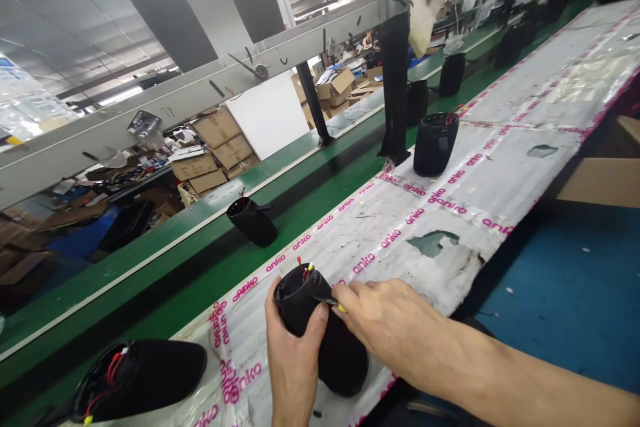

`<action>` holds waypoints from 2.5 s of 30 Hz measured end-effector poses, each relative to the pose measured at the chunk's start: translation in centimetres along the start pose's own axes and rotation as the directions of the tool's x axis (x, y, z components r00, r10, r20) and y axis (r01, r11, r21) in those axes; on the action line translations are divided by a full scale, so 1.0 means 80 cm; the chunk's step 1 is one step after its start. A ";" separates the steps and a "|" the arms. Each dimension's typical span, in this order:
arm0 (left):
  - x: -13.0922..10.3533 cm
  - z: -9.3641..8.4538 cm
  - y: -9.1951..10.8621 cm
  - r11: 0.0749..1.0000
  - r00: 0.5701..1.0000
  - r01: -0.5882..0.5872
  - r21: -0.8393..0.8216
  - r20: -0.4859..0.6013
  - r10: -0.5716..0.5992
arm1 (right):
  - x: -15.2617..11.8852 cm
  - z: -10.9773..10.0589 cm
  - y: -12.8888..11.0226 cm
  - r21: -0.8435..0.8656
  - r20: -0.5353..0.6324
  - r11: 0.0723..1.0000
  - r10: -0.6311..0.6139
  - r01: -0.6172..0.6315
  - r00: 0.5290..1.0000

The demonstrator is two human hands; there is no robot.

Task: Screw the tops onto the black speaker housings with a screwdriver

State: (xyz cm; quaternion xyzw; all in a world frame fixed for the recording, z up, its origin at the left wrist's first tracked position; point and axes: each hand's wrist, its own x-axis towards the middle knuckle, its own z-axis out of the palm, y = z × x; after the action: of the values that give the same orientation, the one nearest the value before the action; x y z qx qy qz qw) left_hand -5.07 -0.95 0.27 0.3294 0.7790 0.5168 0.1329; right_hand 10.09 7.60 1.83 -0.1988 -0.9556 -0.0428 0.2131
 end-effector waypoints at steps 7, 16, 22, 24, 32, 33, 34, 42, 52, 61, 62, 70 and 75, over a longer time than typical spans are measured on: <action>0.000 0.005 0.009 0.997 0.999 -0.017 0.079 -0.037 0.020 | 0.001 0.004 -0.005 -0.032 0.052 0.998 0.049 -0.047 0.997; -0.002 0.004 0.000 0.990 0.996 -0.066 0.124 -0.051 0.073 | 0.001 0.004 -0.018 -0.152 0.089 0.986 -0.049 0.062 0.995; 0.001 0.000 -0.003 0.990 0.994 -0.094 0.106 -0.041 0.099 | 0.012 0.008 -0.026 -0.177 0.055 0.984 0.012 -0.002 0.998; 0.002 0.000 -0.003 0.992 0.995 -0.087 0.095 -0.045 0.091 | 0.012 0.013 -0.025 -0.160 0.019 0.987 0.015 -0.012 1.000; 0.010 -0.007 -0.016 0.998 0.995 0.054 -0.042 -0.087 -0.057 | -0.011 0.011 -0.018 0.164 -0.164 0.984 0.099 -0.072 0.982; 0.011 -0.009 -0.017 0.996 0.993 0.073 -0.057 -0.092 -0.078 | -0.014 0.008 -0.018 0.202 -0.138 0.975 0.122 -0.092 0.983; 0.012 -0.012 -0.017 0.993 0.992 0.087 -0.079 -0.090 -0.094 | -0.016 0.005 -0.018 0.217 -0.104 0.969 0.145 -0.120 0.984; 0.013 -0.018 -0.026 0.975 0.989 0.098 -0.202 -0.089 -0.118 | -0.023 0.033 -0.009 0.288 -0.009 0.945 0.166 -0.156 0.986; 0.083 -0.068 -0.012 0.942 0.719 -0.118 0.316 -0.627 0.300 | -0.034 0.117 0.033 0.352 -0.168 0.906 0.308 -0.235 0.936; 0.098 -0.078 -0.041 0.625 0.577 0.022 0.780 -0.521 0.629 | -0.045 0.162 0.042 0.488 0.113 0.729 0.493 -0.481 0.862; 0.096 -0.079 -0.039 0.586 0.575 0.040 0.809 -0.499 0.648 | -0.045 0.165 0.042 0.475 0.112 0.739 0.487 -0.477 0.866; 0.081 -0.085 -0.027 0.337 0.616 0.088 0.937 -0.317 0.721 | -0.057 0.176 0.044 0.498 0.102 0.763 0.421 -0.413 0.901; 0.092 -0.050 0.004 0.343 0.607 -0.200 0.918 -0.159 0.779 | -0.052 0.170 0.053 0.584 0.231 0.644 0.453 -0.495 0.861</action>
State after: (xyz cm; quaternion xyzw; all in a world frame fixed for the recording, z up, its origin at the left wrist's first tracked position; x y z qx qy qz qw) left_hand -12.64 1.07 3.25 0.4064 0.7723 0.1666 -0.4590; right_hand 9.92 12.25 -12.22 -0.3608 -0.8348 0.3400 0.2395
